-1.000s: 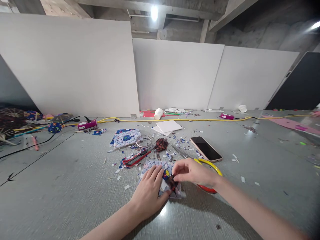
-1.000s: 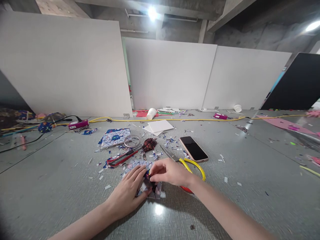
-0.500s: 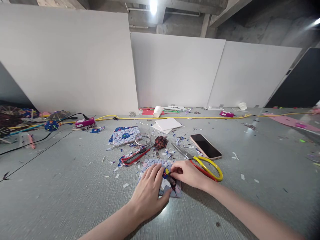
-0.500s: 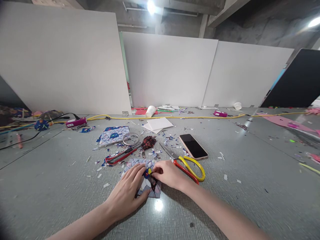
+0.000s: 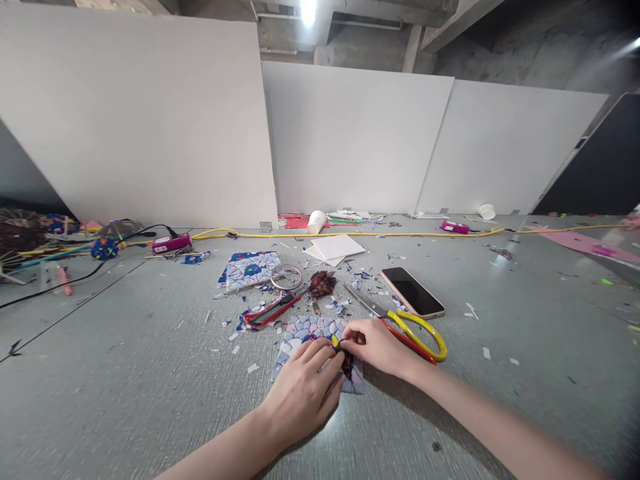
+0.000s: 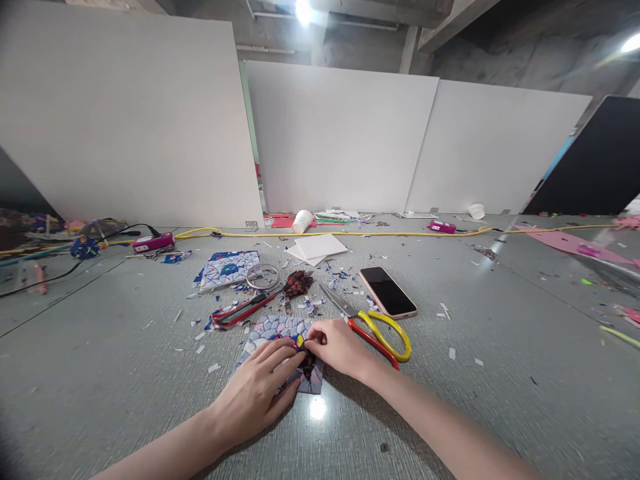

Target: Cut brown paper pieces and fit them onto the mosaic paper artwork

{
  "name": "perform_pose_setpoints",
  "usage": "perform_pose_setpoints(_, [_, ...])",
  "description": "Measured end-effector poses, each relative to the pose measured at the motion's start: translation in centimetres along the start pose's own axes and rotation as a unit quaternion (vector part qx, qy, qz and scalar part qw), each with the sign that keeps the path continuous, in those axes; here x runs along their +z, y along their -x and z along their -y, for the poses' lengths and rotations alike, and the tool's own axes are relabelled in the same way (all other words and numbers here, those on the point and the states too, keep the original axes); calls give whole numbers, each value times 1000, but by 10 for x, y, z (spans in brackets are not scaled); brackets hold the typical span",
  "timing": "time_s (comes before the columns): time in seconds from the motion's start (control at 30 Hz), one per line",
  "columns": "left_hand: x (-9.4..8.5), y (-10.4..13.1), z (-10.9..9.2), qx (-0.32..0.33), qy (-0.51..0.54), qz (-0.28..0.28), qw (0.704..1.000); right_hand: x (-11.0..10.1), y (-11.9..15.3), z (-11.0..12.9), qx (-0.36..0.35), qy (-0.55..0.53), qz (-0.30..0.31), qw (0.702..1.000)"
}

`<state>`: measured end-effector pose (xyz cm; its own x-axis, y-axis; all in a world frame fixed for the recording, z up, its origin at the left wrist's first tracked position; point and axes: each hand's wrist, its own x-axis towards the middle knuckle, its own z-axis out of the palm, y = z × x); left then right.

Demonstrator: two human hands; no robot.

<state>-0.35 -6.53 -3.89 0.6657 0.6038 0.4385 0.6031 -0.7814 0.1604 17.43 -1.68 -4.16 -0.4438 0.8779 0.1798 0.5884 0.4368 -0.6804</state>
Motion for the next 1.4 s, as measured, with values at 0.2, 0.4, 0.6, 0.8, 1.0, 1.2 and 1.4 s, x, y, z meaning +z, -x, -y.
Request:
perform_pose_setpoints(0.2, [-1,-1,0,4,-3,-7,1000,1,-1,-2,13,2,-13,1000])
perform_pose_setpoints(0.4, [2,2,1,4,-11,-4,1000,2,-1,-3,16,4,-14,1000])
perform_pose_setpoints(0.6, [3,0,2,20,-14,20,999,0,-1,1,0,20,-30,999])
perform_pose_setpoints(0.8, [-1,-3,0,0,-7,54,998,-4,-2,2,13,9,-9,1000])
perform_pose_setpoints(1.0, [-2,-3,1,-7,23,52,998,-2,-2,0,28,-25,4,999])
perform_pose_setpoints(1.2, [-6,-5,-1,-18,26,86,996,1,-2,-2,11,-29,-9,999])
perform_pose_setpoints(1.4, [-10,-8,-3,-37,73,90,993,2,-2,-4,17,-41,0,999])
